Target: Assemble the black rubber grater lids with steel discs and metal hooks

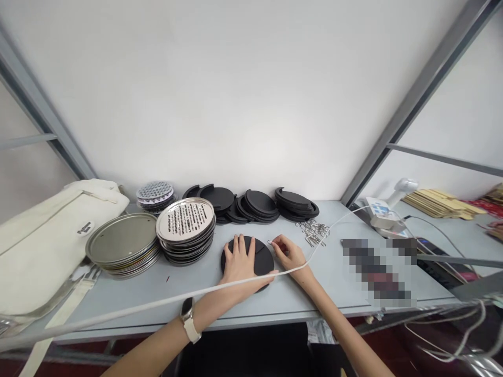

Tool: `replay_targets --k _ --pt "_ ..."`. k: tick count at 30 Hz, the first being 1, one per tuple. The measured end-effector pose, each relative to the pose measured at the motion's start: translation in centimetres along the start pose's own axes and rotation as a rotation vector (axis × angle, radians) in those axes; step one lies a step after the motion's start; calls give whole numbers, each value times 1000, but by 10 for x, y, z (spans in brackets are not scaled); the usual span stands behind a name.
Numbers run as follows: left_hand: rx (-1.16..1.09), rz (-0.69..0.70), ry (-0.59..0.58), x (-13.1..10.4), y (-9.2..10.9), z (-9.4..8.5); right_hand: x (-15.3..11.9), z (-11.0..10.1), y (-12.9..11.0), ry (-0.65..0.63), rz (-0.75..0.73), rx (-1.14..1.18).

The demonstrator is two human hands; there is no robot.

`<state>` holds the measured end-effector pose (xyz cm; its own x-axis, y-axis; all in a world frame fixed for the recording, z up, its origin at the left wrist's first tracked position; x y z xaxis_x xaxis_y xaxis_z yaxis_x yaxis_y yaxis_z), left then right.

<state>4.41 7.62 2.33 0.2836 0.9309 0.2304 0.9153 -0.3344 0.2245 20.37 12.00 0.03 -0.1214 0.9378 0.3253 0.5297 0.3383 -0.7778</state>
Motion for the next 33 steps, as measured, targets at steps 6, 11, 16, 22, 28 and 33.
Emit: replay_targets --k 6,11,16,22,28,33 --pt "139 -101 28 13 4 -6 30 10 -3 -8 -30 45" --pt "212 8 -51 38 -3 -13 46 21 -7 -20 -58 60" --pt "232 73 6 51 -29 -1 45 23 -6 -68 -39 102" --pt "161 12 75 49 -49 11 42 22 -7 -61 -2 60" --pt "304 -70 -55 54 -45 -2 35 30 -16 -85 -40 50" --pt "397 -83 -62 45 -53 7 32 38 -19 -95 -111 14"
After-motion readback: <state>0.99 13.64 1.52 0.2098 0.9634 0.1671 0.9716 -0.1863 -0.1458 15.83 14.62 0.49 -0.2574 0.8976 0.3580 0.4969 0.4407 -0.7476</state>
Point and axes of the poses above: each hand's wrist, its own x-axis towards the middle knuckle, its own z-axis out of the palm, y = z × x, the point moved 4 cm from there along x, towards the middle knuckle
